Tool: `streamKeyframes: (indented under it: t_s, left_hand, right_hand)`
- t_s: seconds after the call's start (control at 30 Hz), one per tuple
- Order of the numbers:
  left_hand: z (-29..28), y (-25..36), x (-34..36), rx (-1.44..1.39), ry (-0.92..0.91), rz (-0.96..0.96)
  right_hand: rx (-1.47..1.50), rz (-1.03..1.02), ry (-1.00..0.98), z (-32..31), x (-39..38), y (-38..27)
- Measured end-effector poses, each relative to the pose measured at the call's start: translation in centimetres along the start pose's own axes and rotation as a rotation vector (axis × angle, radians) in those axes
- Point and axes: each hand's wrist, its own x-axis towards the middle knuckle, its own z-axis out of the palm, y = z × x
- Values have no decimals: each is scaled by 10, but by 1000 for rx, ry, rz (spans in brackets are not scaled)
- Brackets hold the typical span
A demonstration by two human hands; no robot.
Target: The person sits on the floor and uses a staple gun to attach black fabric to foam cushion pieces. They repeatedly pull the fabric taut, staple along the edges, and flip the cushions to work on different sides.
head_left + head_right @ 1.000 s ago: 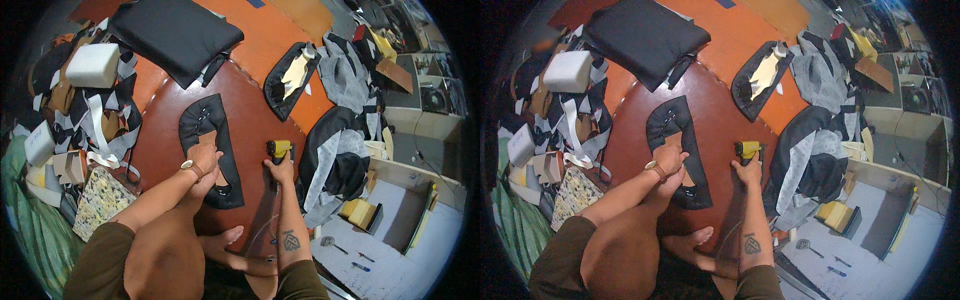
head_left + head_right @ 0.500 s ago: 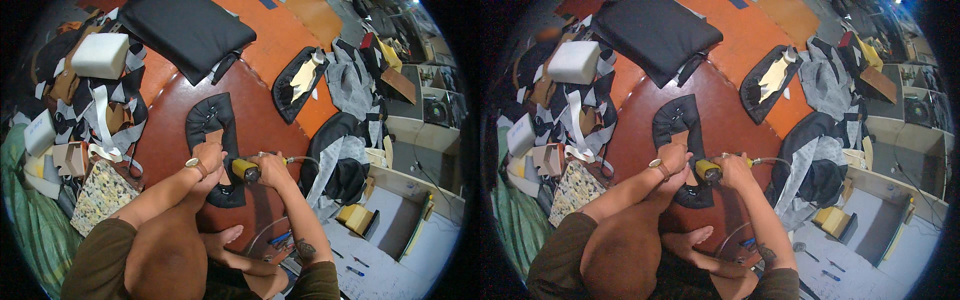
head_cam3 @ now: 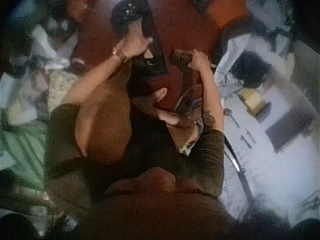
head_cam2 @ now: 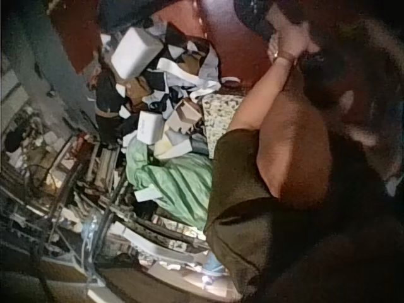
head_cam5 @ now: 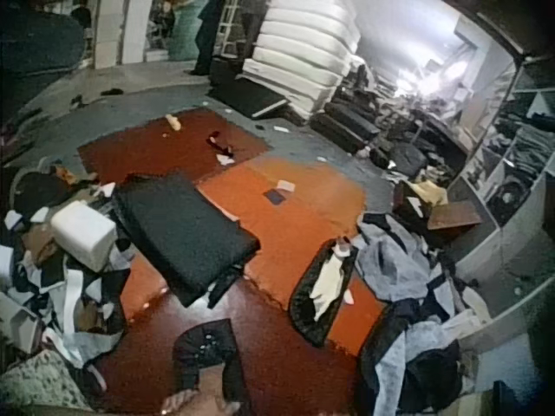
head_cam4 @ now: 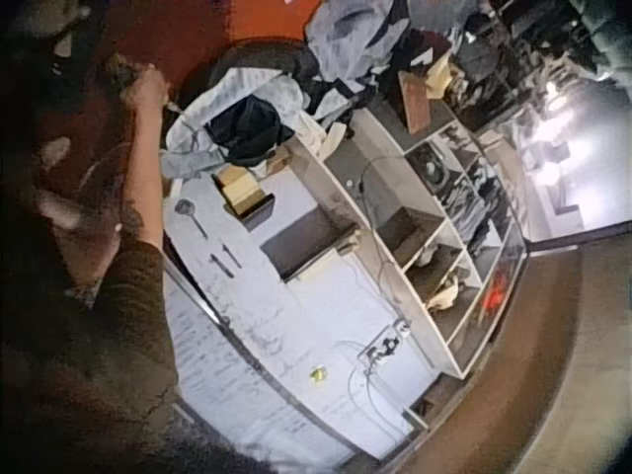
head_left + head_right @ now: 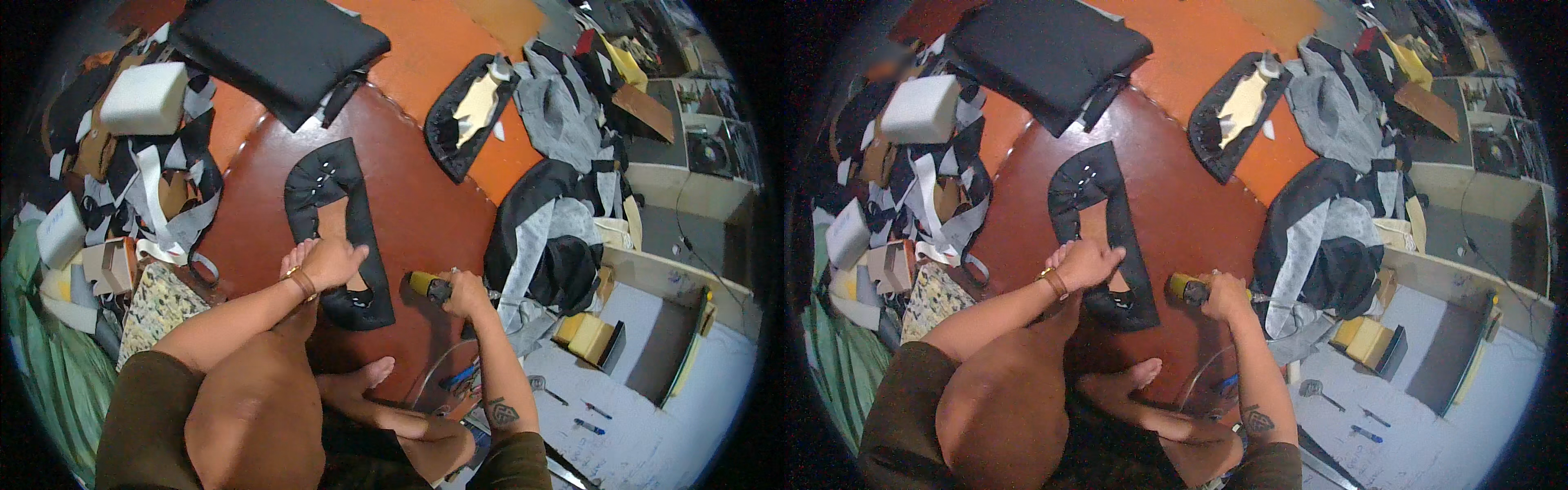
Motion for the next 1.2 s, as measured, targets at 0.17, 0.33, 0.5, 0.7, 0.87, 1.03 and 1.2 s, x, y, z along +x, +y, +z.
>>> streamKeyframes:
  t_s: [0.17,0.33,0.5,0.7,0.87,1.03,1.2]
  left_hand:
    - [52,-21,11,-380,-371,-212]
    - [66,-14,28,-357,-224,-51]
    - [77,-34,32,-379,-236,18]
    - [69,-37,11,-214,-113,230]
    - [66,-41,20,-35,-142,169]
    - [68,-35,21,141,-84,155]
    - [70,-33,29,197,-89,96]
  right_hand:
    - [-8,-2,8,49,-6,17]
    - [-17,-7,123,69,-9,22]
    - [-28,-6,103,61,-8,16]
    - [-56,-71,116,49,-28,7]
    - [4,-230,98,7,-49,-32]
    - [58,-355,82,3,-38,-46]
    - [-170,-250,-59,12,-14,-82]
